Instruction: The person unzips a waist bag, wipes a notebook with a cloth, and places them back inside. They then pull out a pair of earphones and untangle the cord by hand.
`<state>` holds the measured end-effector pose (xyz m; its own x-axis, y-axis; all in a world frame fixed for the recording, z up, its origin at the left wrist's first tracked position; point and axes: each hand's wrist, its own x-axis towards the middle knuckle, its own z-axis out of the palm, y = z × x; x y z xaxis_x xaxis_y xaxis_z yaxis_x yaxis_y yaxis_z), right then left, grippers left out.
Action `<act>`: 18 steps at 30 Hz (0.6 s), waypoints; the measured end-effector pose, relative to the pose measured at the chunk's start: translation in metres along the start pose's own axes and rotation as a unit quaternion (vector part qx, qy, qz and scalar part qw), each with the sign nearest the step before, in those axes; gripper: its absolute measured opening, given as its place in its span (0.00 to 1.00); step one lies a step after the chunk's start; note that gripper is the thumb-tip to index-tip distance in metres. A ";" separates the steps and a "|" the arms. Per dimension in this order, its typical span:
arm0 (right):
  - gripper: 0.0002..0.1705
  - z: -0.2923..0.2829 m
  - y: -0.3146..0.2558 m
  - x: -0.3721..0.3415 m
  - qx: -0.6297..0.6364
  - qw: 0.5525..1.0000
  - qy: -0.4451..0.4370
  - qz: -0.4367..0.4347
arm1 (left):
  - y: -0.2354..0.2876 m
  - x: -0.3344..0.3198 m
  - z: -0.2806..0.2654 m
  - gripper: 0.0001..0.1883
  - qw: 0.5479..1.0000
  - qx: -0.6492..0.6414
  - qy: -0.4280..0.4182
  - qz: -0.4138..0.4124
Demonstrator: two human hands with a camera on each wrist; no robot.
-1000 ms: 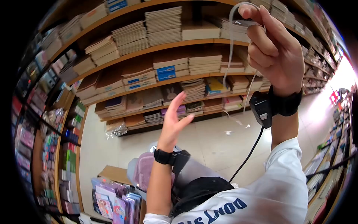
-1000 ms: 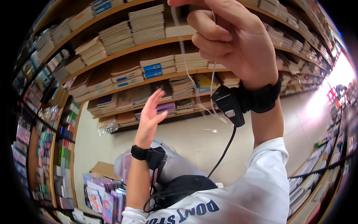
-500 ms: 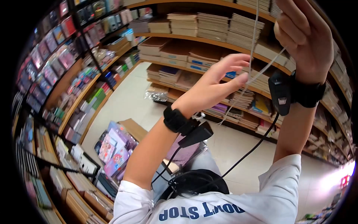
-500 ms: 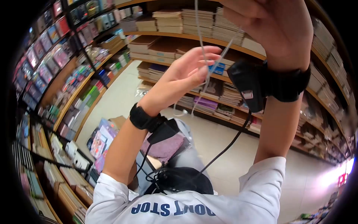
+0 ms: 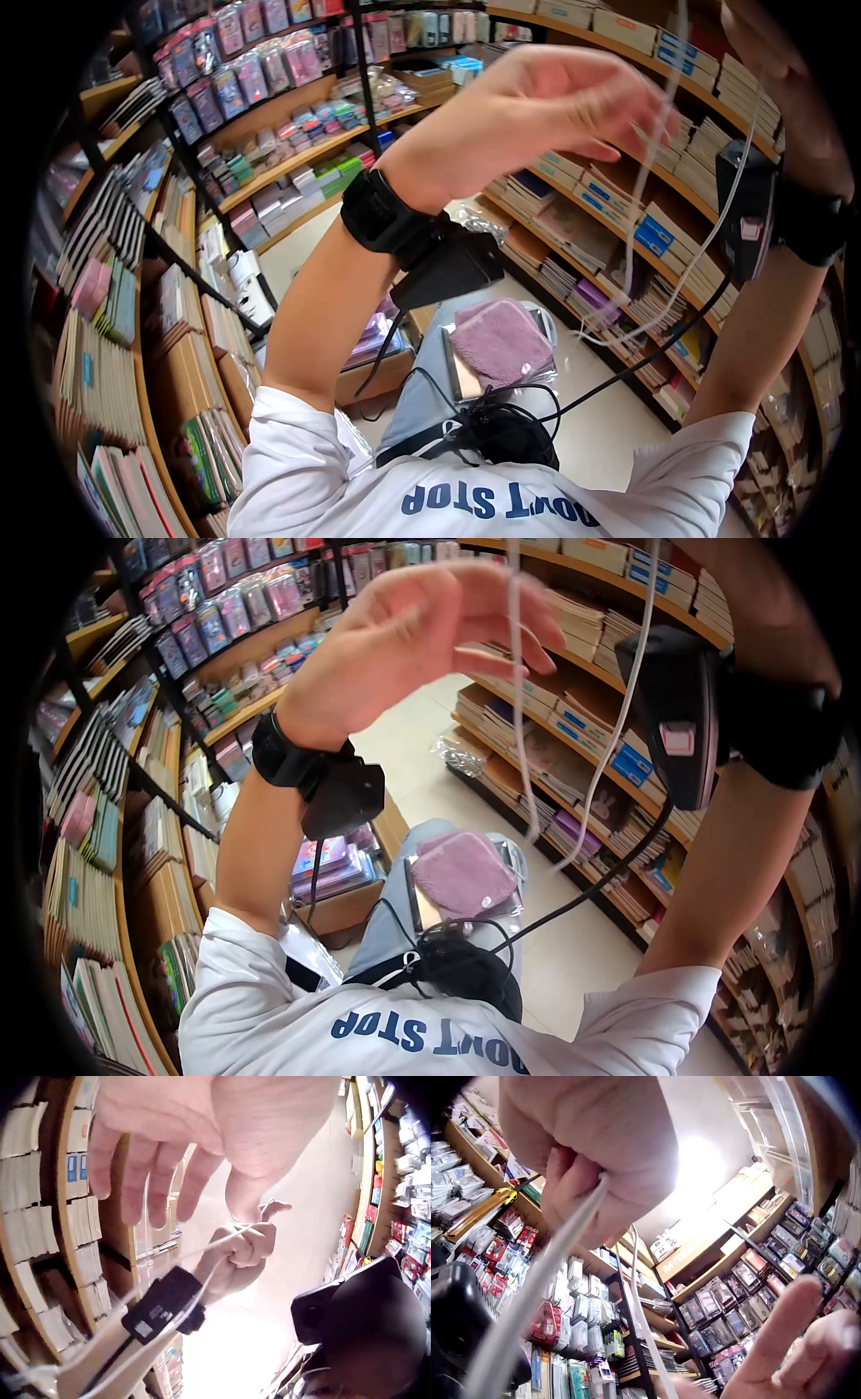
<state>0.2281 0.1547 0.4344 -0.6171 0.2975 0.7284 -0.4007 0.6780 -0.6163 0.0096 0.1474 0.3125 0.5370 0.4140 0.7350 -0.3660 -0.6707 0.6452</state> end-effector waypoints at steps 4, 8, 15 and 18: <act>0.14 0.015 0.008 0.023 -0.071 0.997 0.029 -0.018 | 0.034 -0.028 -0.003 0.18 0.992 -0.031 -0.098 -0.074; 0.12 0.024 0.020 0.040 -0.163 0.984 0.071 -0.024 | 0.074 -0.105 -0.019 0.16 0.994 -0.074 0.044 -0.066; 0.10 -0.037 0.125 0.029 -0.490 0.862 0.126 0.003 | 0.091 -0.227 -0.015 0.12 0.841 0.306 0.423 -0.143; 0.16 -0.031 0.163 0.004 -0.366 0.904 0.220 -0.002 | 0.081 -0.261 -0.016 0.10 0.712 0.502 0.419 -0.257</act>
<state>0.1819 0.2872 0.3465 -0.2235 0.4227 0.8783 0.2522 0.8955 -0.3668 -0.1717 -0.0051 0.1764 -0.3915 0.7030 0.5938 0.6689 -0.2257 0.7083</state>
